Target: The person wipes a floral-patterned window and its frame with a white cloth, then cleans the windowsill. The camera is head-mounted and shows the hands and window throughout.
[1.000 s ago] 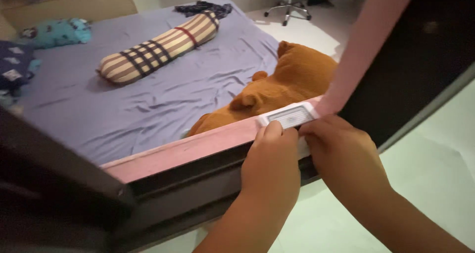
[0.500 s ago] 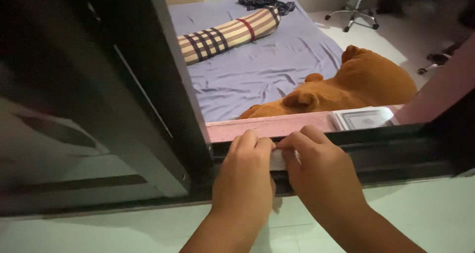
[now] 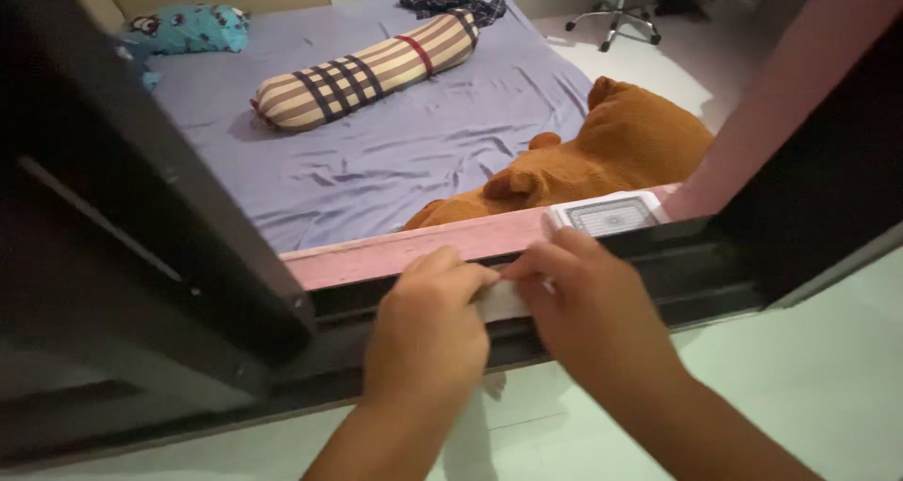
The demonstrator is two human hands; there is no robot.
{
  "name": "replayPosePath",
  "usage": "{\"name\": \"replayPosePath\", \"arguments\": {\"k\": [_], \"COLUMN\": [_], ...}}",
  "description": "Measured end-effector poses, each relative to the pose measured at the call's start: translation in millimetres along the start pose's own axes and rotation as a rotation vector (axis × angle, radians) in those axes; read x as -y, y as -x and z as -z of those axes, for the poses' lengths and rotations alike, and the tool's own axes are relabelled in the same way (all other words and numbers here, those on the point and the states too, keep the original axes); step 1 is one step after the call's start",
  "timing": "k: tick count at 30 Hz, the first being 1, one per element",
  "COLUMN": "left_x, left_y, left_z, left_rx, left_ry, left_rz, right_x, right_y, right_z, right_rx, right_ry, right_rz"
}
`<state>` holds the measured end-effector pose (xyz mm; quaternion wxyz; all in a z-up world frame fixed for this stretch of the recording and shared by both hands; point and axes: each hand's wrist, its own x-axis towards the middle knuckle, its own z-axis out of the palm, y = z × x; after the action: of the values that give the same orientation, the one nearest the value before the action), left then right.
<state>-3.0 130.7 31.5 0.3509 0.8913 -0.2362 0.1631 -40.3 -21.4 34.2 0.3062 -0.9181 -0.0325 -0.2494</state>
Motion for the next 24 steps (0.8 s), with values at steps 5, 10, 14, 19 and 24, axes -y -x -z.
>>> {"name": "replayPosePath", "arguments": {"k": [5, 10, 14, 19, 24], "left_x": [-26.7, -53.2, -61.9, -61.3, -44.4], "left_y": [-13.3, -22.9, -24.2, -21.4, -14.1], "left_z": [-45.2, -77.4, -90.4, -81.1, -63.7], "left_rx": [0.071, 0.039, 0.006, 0.092, 0.012], "left_ry": [0.105, 0.152, 0.132, 0.134, 0.169], "left_rz": [-0.096, -0.217, -0.271, -0.185, -0.184], "right_x": [-35.8, -63.4, -67.6, -58.3, -39.7], "right_y": [7.3, 12.7, 18.2, 18.0, 17.8], "right_z": [37.9, 57.4, 65.1, 63.3, 50.6], "right_rx": [-0.074, -0.129, -0.194, -0.16, -0.135], "right_ry": [0.103, 0.177, 0.156, 0.197, 0.073], "right_rz": [-0.125, -0.161, -0.17, -0.277, -0.302]}}
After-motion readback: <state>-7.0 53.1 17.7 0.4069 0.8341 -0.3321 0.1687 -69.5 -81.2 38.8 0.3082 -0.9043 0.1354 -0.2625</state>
